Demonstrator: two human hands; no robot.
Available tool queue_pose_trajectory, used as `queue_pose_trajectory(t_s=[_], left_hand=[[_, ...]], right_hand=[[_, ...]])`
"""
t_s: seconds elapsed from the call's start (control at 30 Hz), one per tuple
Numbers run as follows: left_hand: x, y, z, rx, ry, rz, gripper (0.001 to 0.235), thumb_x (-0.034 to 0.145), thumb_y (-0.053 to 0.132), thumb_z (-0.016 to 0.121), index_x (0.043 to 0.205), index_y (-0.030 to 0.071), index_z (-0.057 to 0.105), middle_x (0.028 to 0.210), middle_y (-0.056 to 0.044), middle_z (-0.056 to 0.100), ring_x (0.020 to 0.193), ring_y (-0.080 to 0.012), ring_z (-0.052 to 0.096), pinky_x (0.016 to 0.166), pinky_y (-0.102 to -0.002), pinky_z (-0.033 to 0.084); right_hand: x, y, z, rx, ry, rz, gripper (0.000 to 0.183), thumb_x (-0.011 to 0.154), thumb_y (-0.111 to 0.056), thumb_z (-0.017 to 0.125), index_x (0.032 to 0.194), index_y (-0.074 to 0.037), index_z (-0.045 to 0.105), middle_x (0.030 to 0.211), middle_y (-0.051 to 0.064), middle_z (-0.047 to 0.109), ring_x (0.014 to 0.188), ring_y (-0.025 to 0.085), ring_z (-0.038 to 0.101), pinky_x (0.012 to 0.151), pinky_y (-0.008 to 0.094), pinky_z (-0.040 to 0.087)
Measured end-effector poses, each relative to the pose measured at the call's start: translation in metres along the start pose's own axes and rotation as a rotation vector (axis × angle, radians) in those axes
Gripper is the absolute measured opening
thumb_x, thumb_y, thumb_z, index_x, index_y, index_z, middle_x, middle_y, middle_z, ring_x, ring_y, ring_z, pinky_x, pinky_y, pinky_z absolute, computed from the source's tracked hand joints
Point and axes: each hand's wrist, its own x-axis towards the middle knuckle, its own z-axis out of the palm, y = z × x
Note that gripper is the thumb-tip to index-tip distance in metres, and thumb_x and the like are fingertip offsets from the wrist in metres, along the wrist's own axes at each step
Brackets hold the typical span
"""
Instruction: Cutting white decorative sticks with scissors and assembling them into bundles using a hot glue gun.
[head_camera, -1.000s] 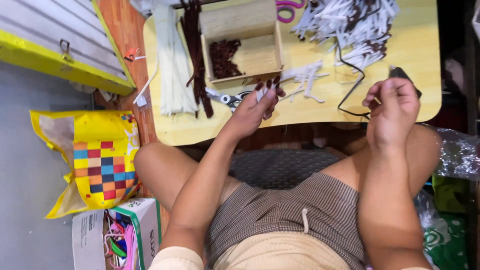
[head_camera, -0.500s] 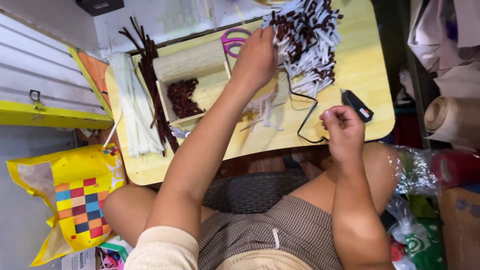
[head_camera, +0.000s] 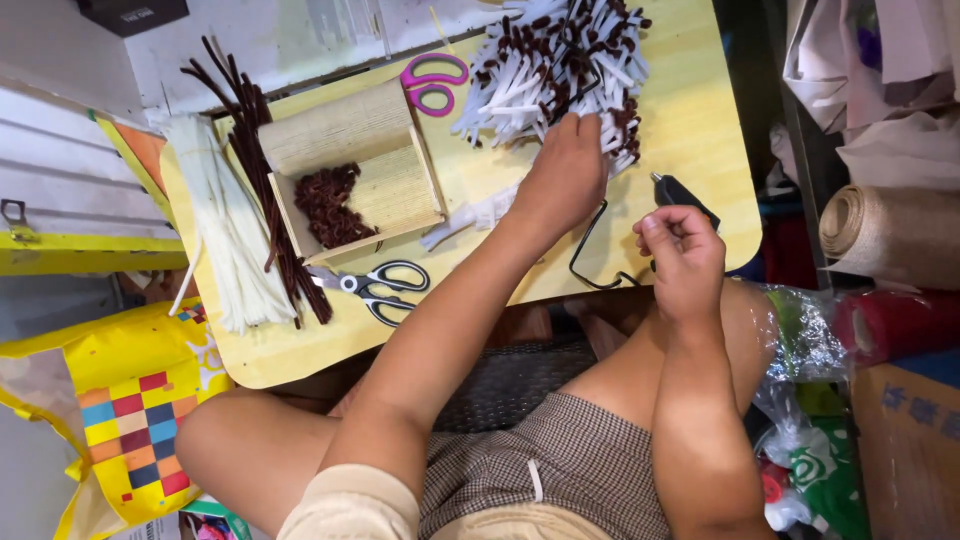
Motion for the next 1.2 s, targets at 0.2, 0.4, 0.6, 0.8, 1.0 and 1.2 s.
queue_pose_trajectory(t_s=[0.2,0.4,0.6,0.8,1.0,1.2], left_hand=[[-0.009,-0.021,0.021,0.266,0.107,0.133,0.036,0.09,-0.003,0.056,0.125,-0.009,0.052,0.113,-0.023,0.059,0.105,-0.0401,0.066,0.095,-0.043,0.058],[-0.056,-0.019,-0.051,-0.2,0.278,0.15,0.029,0.095,0.009,0.07,0.122,0.001,0.062,0.115,-0.019,0.061,0.111,-0.0408,0.066,0.097,-0.046,0.056],[-0.167,-0.051,-0.11,-0.34,0.296,0.008,0.013,0.094,0.011,0.075,0.107,0.009,0.072,0.101,-0.007,0.069,0.09,-0.0265,0.073,0.079,-0.034,0.062],[-0.244,-0.07,-0.121,-0.323,0.266,-0.154,0.009,0.094,0.013,0.073,0.102,0.01,0.073,0.098,-0.008,0.072,0.084,-0.0284,0.073,0.074,-0.038,0.062],[-0.277,-0.074,-0.104,-0.397,0.204,-0.171,0.008,0.094,0.014,0.072,0.102,0.012,0.074,0.097,-0.007,0.073,0.085,-0.029,0.073,0.075,-0.038,0.062],[-0.284,-0.064,-0.122,-0.416,0.13,-0.184,0.011,0.098,0.013,0.066,0.103,0.006,0.072,0.097,-0.013,0.071,0.086,-0.0333,0.073,0.076,-0.042,0.061]], right_hand=[[0.002,0.001,0.004,-0.009,-0.013,-0.003,0.007,0.105,-0.004,0.066,0.107,0.002,0.062,0.092,0.015,0.067,0.077,0.013,0.063,0.072,0.026,0.054],[0.003,0.002,0.009,-0.091,0.059,-0.057,0.023,0.1,0.007,0.071,0.119,0.0,0.06,0.102,0.007,0.061,0.09,0.009,0.063,0.079,0.021,0.055],[-0.015,-0.011,0.041,-0.206,-0.036,-0.148,0.016,0.101,0.006,0.075,0.116,0.003,0.07,0.089,0.009,0.064,0.078,0.011,0.06,0.071,0.024,0.055],[-0.032,0.011,0.088,-0.661,-0.272,-0.357,0.01,0.106,-0.018,0.07,0.102,-0.013,0.078,0.082,0.006,0.069,0.079,0.027,0.072,0.074,0.038,0.059],[-0.043,0.039,0.104,-1.125,-0.384,-0.189,0.022,0.098,-0.02,0.072,0.114,-0.005,0.078,0.107,0.013,0.067,0.094,0.032,0.071,0.08,0.042,0.058],[-0.049,0.016,0.117,-1.344,-0.424,-0.091,0.018,0.099,-0.023,0.065,0.103,-0.01,0.077,0.097,0.013,0.067,0.091,0.04,0.071,0.078,0.053,0.059]])
